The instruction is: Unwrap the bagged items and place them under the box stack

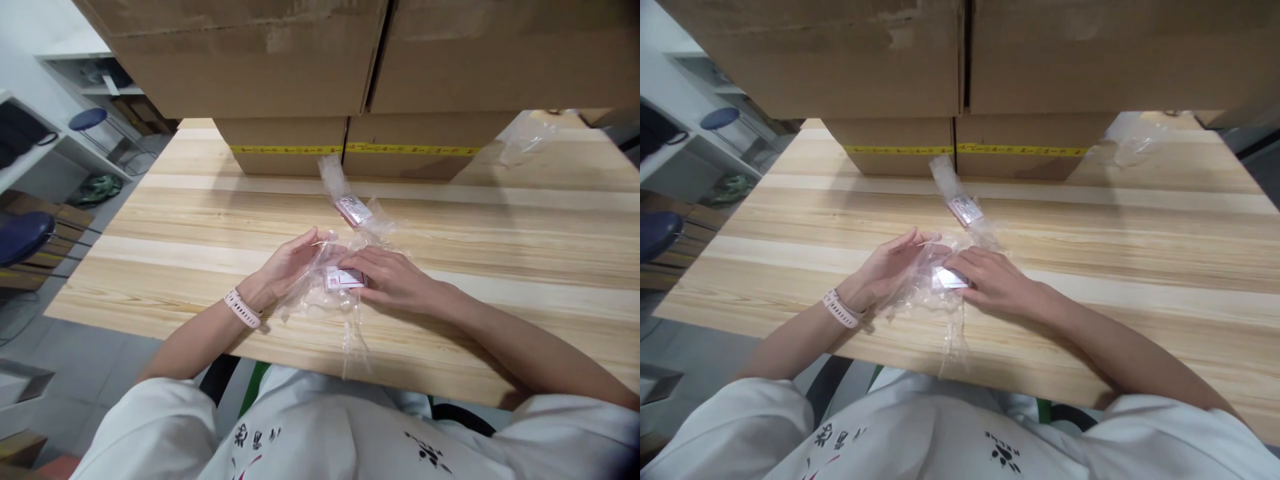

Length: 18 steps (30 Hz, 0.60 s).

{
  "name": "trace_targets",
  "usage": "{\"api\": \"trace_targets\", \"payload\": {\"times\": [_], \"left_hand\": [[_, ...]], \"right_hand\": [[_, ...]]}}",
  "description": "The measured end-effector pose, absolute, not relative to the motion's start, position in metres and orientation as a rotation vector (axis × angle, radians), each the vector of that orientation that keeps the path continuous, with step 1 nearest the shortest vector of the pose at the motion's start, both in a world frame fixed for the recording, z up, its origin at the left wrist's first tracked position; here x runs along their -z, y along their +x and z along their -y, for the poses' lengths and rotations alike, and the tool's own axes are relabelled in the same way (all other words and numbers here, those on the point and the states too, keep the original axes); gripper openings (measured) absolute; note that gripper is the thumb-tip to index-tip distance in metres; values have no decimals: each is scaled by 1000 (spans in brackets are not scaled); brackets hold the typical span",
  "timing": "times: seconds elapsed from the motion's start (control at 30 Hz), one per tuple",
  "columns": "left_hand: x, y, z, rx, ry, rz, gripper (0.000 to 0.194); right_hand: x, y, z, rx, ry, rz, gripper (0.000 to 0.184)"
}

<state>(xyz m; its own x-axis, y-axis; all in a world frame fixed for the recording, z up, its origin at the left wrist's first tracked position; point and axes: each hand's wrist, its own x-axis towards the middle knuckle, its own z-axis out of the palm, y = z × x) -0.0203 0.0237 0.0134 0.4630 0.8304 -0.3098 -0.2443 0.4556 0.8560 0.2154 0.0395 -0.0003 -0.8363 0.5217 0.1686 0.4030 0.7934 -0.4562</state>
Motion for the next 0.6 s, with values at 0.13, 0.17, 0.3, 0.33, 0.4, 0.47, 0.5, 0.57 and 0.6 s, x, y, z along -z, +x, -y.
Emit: {"api": "trace_targets", "payload": {"times": [0.13,0.17,0.3,0.33,0.4,0.47,0.5,0.57,0.6], "left_hand": [[-4,-31,-32,-893,826,-869,52],[-3,-34,-33,-898,903,-917,61],[-2,-44,-40,-956,1198,-1071,74],[-5,-45,-41,-1003,1271,-1100,72],[-11,-48,-41,-1126,1455,-1162,57],[-20,-49,-39,-1206,1676,-1198,33],[-24,-50,-38,-1188,1800,-1195,24],[-28,-52,-35,-993,2051,-1116,24],[-28,-53,-34,-841,2158,-1052,33]], "right_hand": [[15,213,-37,-460,-775,2662,32],[14,213,-36,-432,-793,2674,31],[-1,216,-34,-351,-769,2723,31],[-6,218,-35,-336,-746,2708,31],[-14,220,-38,-289,-720,2628,29],[-16,221,-42,-236,-712,2543,24],[-15,221,-44,-221,-716,2524,24],[-10,220,-46,-237,-730,2543,30],[-7,219,-45,-272,-741,2570,35]]}}
